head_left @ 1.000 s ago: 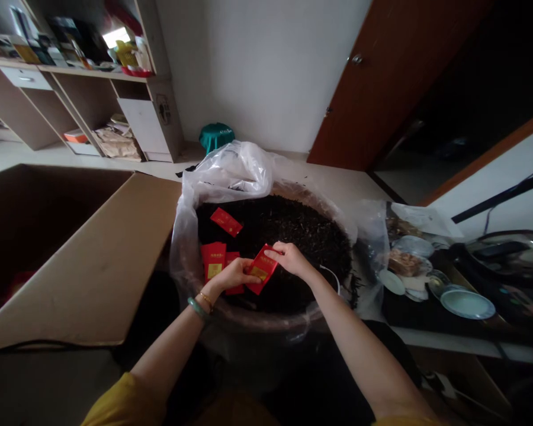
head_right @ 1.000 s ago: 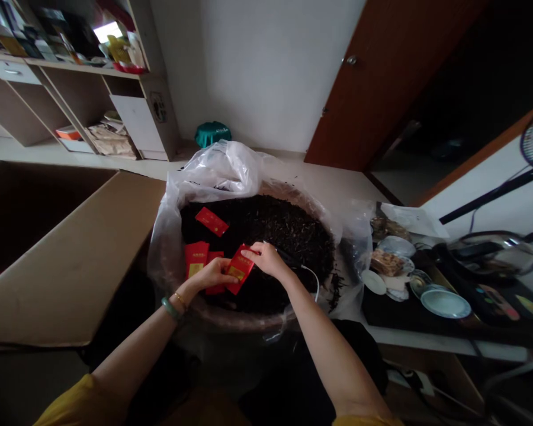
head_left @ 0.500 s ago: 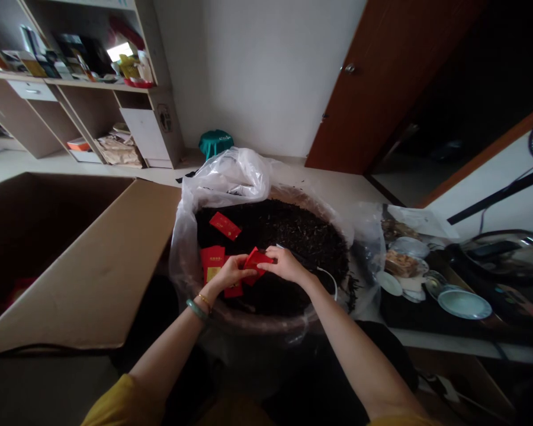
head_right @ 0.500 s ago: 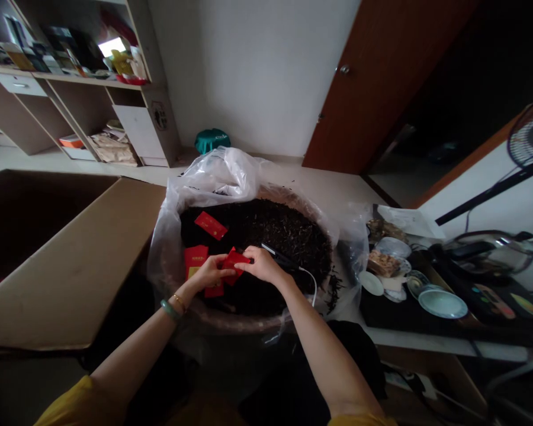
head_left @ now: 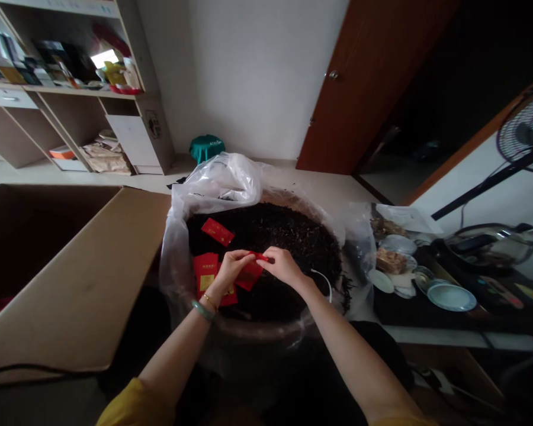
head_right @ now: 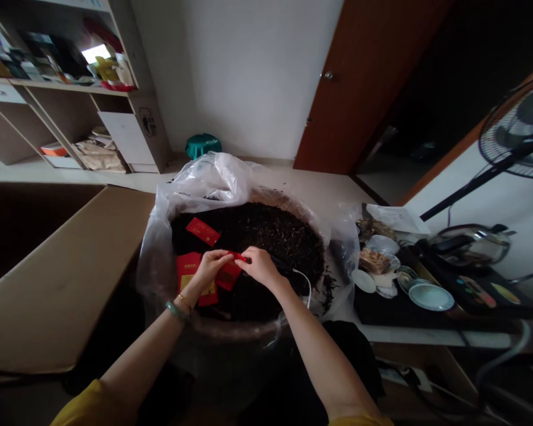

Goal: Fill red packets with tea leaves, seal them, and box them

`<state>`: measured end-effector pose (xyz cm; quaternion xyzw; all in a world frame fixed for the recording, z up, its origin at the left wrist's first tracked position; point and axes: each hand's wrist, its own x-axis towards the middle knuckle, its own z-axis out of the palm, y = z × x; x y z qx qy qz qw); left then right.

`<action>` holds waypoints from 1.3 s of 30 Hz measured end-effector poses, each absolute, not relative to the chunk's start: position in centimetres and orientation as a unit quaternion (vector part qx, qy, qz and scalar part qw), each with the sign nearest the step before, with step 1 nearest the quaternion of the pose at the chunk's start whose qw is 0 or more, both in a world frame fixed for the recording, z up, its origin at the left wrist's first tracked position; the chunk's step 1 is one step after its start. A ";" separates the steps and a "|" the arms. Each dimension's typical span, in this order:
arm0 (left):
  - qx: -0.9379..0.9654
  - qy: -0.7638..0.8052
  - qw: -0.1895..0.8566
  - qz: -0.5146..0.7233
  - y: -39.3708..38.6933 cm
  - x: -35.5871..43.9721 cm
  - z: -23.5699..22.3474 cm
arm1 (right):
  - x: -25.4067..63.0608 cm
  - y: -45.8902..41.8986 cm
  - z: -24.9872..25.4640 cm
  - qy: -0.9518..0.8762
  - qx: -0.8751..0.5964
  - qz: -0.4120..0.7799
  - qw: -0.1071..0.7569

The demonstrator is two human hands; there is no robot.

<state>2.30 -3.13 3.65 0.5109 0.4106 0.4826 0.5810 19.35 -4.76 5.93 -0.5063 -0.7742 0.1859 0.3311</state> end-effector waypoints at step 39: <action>0.428 0.403 0.703 0.401 -3.3 2.7 2.3 | 25.9 -2.3 4.2 -0.686 -0.626 0.226 0.293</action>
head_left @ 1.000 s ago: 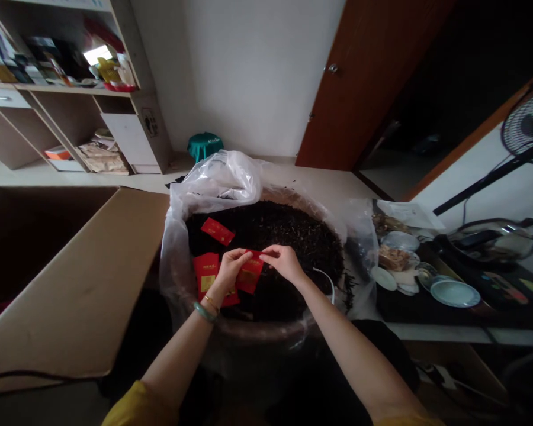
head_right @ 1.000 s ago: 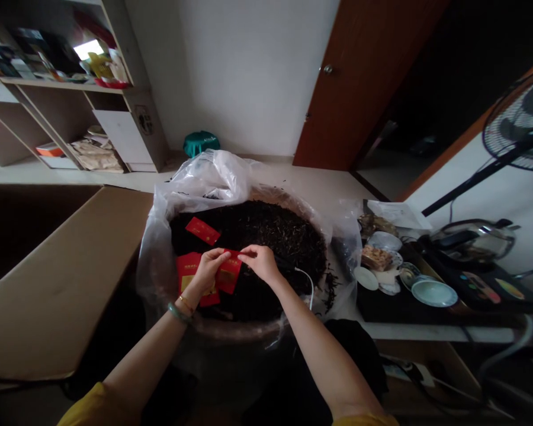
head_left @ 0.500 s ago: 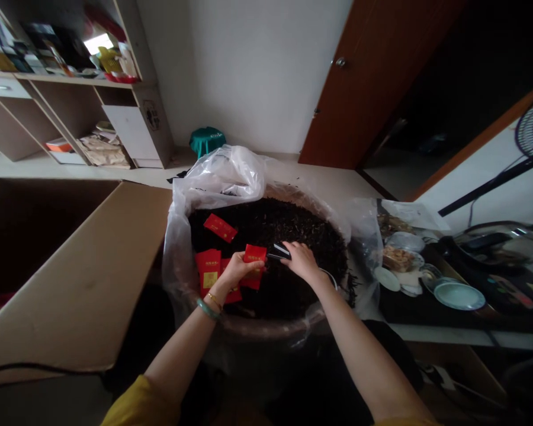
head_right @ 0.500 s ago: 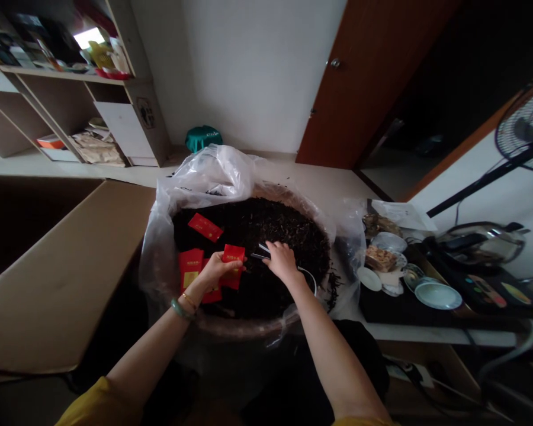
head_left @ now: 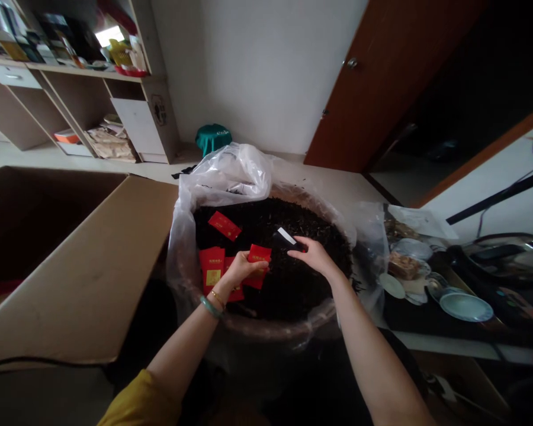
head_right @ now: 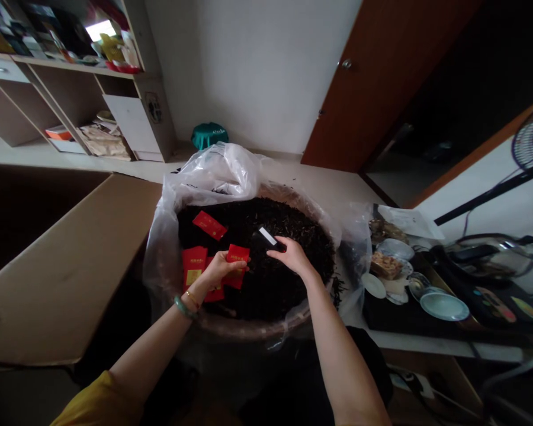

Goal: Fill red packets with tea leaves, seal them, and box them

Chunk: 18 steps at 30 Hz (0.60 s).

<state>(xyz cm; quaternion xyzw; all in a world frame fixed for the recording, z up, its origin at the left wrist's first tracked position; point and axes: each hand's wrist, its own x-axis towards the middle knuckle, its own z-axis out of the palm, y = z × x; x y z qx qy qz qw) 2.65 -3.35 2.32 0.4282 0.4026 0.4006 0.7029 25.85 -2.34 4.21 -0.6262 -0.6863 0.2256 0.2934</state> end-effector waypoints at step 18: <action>0.488 0.409 0.690 0.343 -3.6 2.7 2.4 | 20.7 -4.8 6.7 -0.752 -0.571 0.194 0.265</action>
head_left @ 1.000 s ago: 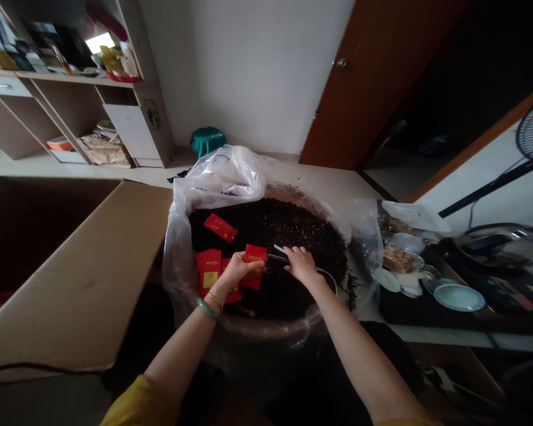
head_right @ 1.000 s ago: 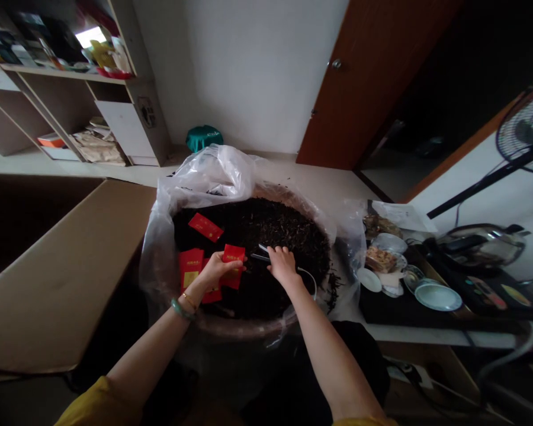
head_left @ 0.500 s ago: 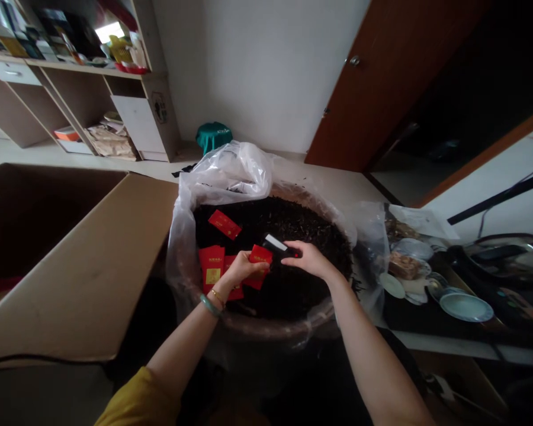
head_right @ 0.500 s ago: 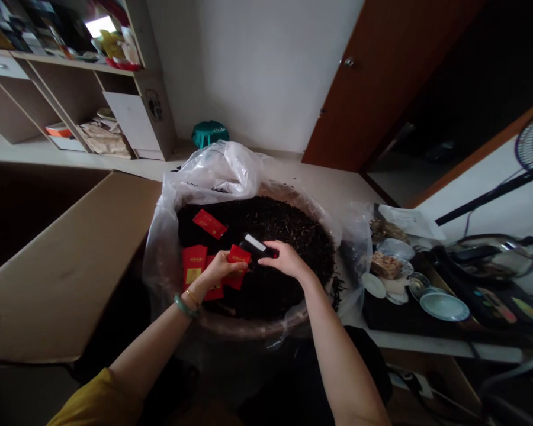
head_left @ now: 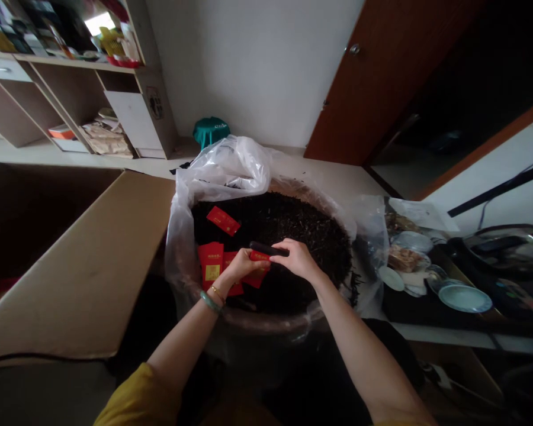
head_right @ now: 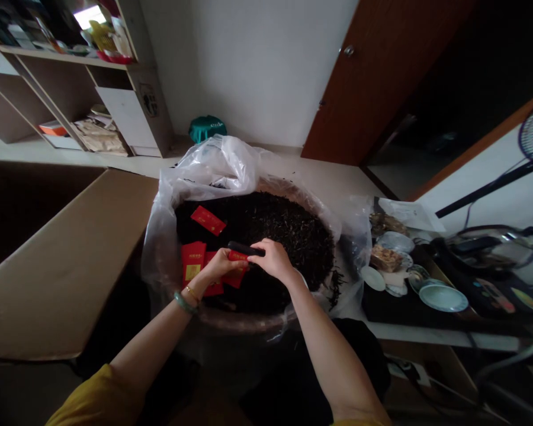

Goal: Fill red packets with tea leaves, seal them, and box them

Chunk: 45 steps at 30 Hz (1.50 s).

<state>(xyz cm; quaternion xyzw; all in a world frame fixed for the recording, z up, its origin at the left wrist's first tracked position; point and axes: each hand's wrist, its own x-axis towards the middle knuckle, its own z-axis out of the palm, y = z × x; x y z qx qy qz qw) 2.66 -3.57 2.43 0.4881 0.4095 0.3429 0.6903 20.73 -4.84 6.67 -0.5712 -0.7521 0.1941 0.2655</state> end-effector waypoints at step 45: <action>0.477 0.407 0.622 0.469 -2.9 2.8 1.9 | 22.3 -3.9 6.0 -0.688 -0.591 0.274 0.318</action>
